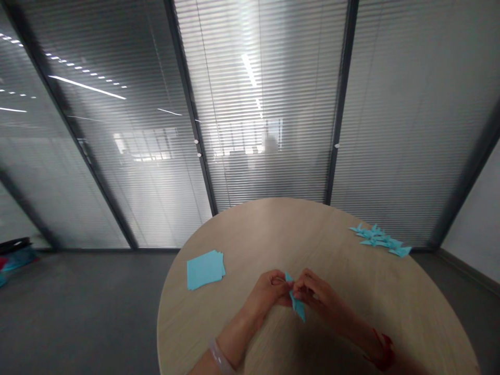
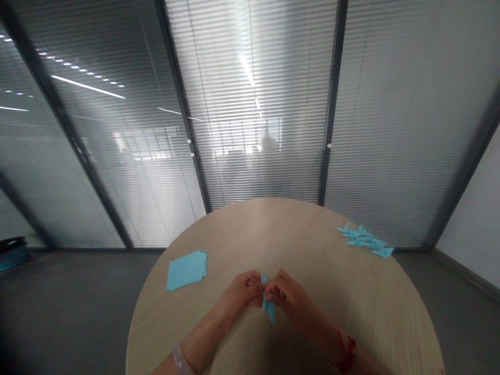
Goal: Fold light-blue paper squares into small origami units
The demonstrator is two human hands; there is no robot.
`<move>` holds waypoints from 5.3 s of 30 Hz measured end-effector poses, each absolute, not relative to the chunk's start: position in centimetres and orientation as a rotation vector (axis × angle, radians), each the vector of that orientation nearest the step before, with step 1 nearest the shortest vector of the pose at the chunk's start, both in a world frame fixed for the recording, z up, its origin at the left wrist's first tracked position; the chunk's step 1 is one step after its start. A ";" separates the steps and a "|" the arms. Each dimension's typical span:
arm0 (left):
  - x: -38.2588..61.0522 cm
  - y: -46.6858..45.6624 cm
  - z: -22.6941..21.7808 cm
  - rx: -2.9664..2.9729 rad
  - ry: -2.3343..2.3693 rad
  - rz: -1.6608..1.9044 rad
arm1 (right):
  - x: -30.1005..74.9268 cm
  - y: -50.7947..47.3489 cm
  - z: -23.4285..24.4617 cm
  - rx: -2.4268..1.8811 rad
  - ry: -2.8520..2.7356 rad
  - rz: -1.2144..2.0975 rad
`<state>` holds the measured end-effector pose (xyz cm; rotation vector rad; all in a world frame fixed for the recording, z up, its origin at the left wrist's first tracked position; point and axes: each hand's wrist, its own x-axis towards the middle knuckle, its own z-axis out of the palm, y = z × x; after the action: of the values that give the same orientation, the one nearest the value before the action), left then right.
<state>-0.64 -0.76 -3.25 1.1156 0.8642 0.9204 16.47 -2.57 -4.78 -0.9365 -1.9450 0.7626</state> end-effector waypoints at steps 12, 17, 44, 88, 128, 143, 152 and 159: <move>-0.6 -1.0 -2.4 1.070 0.822 1.006 | 15.9 -2.4 -4.5 -1.009 -1.659 0.974; -0.4 -1.1 -2.5 1.074 0.841 1.001 | 15.8 -2.1 -4.8 -1.041 -1.578 0.929; -0.1 -1.2 -2.9 1.249 0.805 0.912 | 16.7 -2.0 -5.1 -1.096 -1.688 0.501; -1.0 -0.6 -2.4 1.618 1.074 1.212 | 16.3 -2.0 -4.7 -1.052 -1.661 1.049; -0.7 -0.5 -2.9 1.657 1.071 1.108 | 16.1 -1.6 -5.5 -1.287 -1.718 0.850; -0.5 -1.1 -2.3 1.749 1.050 1.109 | 16.3 -0.7 -6.4 -0.989 -1.456 1.355; -0.4 -1.2 -2.0 1.750 0.989 1.125 | 16.4 -0.9 -5.8 -0.989 -1.542 1.322; -0.3 -1.3 -2.1 1.492 0.834 1.138 | 16.5 -2.3 -3.4 -0.944 -1.496 1.292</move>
<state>-0.25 -1.29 -2.07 1.4921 0.8339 1.1377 16.46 -2.26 -3.39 -0.9439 -1.4957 1.2921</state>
